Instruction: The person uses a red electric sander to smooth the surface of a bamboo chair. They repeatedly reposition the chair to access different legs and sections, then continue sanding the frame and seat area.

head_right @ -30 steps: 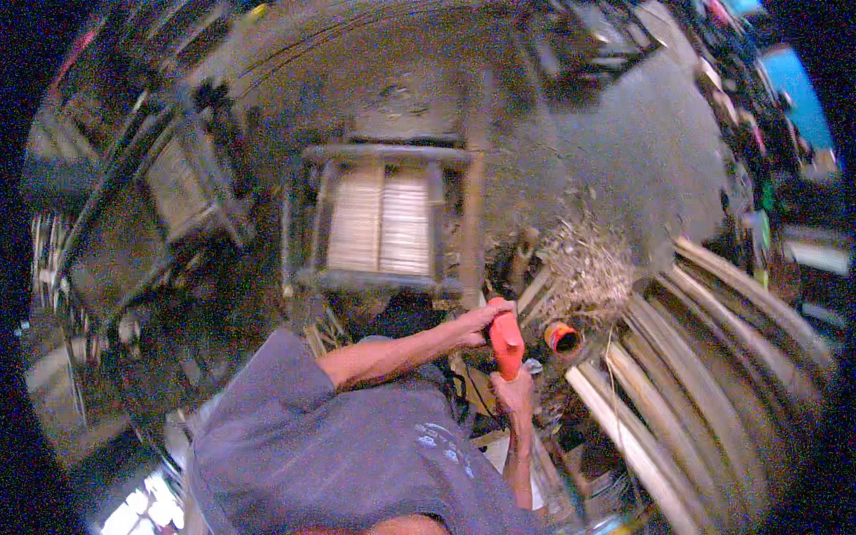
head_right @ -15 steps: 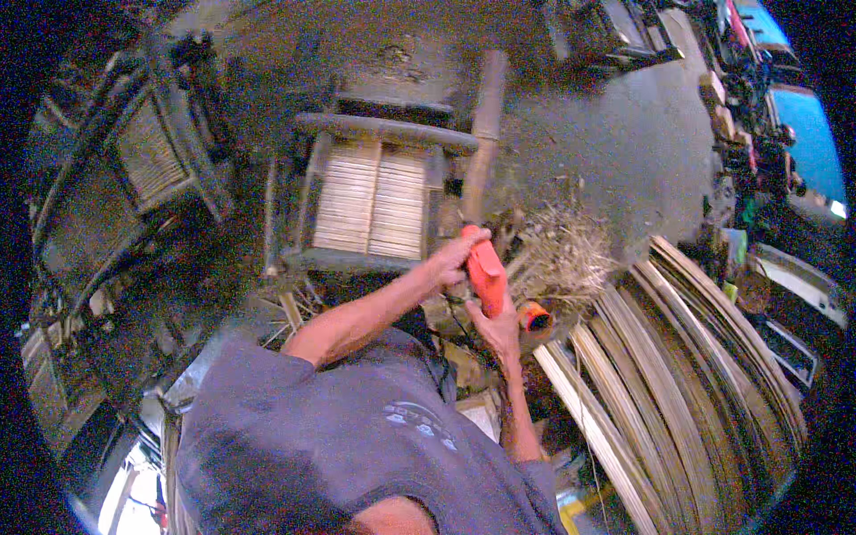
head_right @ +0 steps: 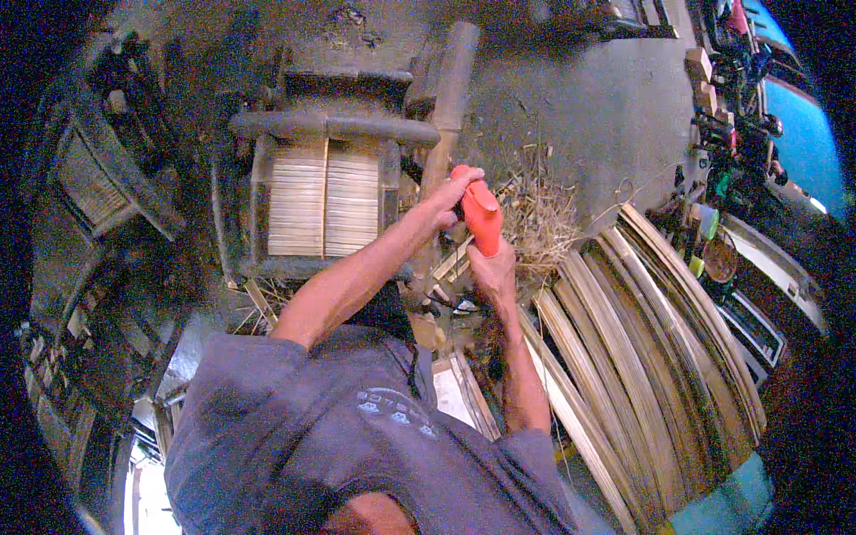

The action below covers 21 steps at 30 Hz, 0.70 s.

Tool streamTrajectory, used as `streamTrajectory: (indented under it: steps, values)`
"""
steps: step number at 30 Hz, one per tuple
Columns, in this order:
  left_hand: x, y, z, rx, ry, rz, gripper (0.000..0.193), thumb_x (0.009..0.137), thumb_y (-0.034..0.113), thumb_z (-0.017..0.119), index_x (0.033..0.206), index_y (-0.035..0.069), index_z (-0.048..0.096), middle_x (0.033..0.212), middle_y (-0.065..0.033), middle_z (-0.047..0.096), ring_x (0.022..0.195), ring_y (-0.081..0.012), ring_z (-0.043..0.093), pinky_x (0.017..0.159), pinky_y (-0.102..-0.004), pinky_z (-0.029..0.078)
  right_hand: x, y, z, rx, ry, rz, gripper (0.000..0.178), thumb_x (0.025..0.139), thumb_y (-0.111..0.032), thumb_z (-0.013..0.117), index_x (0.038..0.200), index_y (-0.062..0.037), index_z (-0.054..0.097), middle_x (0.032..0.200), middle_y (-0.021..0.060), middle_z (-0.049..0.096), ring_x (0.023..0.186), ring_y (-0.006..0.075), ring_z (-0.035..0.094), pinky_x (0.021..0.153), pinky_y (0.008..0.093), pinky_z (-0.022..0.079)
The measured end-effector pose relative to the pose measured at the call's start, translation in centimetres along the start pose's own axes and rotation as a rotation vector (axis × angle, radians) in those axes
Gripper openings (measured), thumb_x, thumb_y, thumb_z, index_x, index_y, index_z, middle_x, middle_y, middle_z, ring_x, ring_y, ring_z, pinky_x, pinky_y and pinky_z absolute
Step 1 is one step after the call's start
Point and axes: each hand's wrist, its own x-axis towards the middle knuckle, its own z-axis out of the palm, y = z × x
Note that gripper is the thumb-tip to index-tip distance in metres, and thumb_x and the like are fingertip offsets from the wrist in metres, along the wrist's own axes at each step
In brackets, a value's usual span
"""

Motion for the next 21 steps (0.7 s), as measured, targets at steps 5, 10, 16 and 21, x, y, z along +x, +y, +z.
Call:
streamTrajectory:
  steps: [5,10,16,21]
  values:
    - [1.4,2.6,1.5,0.051,0.174,0.044,0.038,0.077,0.036,0.072,0.097,0.007,0.058,0.09,-0.0074,0.063,0.08,-0.0211,0.062,0.074,-0.0394,0.051,4.6,0.6,-0.3,-0.045,-0.025,0.013,0.011,0.077,-0.012,0.06,0.08,-0.002,0.056,0.064,0.0015,0.055,0.055,0.0109,0.051,0.051,0.0296,0.042]
    - [5.3,3.1,-0.3,-0.015,0.127,0.05,0.039,0.077,0.033,0.072,0.099,0.003,0.058,0.091,-0.0098,0.063,0.079,-0.0222,0.063,0.071,-0.0394,0.051,6.8,-1.1,-0.2,-0.03,-0.072,-0.019,0.01,0.078,-0.011,0.06,0.078,-0.0025,0.055,0.06,0.0007,0.053,0.051,0.0103,0.051,0.047,0.0287,0.04]
    - [7.2,2.6,-1.1,-0.014,0.128,0.002,0.034,0.081,0.035,0.069,0.099,0.009,0.057,0.094,-0.0069,0.064,0.085,-0.022,0.064,0.083,-0.0388,0.051,7.9,-0.3,-0.4,-0.074,-0.066,-0.002,0.011,0.077,-0.011,0.06,0.077,-0.0015,0.055,0.059,0.001,0.053,0.05,0.0112,0.05,0.047,0.0301,0.04]
    - [7.4,2.7,-1.5,-0.03,0.09,0.003,0.032,0.082,0.038,0.069,0.098,0.012,0.057,0.096,-0.0047,0.065,0.091,-0.0202,0.063,0.09,-0.0374,0.05,8.3,-0.9,-0.5,-0.11,-0.099,0.027,0.015,0.076,-0.014,0.061,0.081,-0.0002,0.057,0.062,0.0027,0.055,0.054,0.0125,0.052,0.051,0.032,0.042]
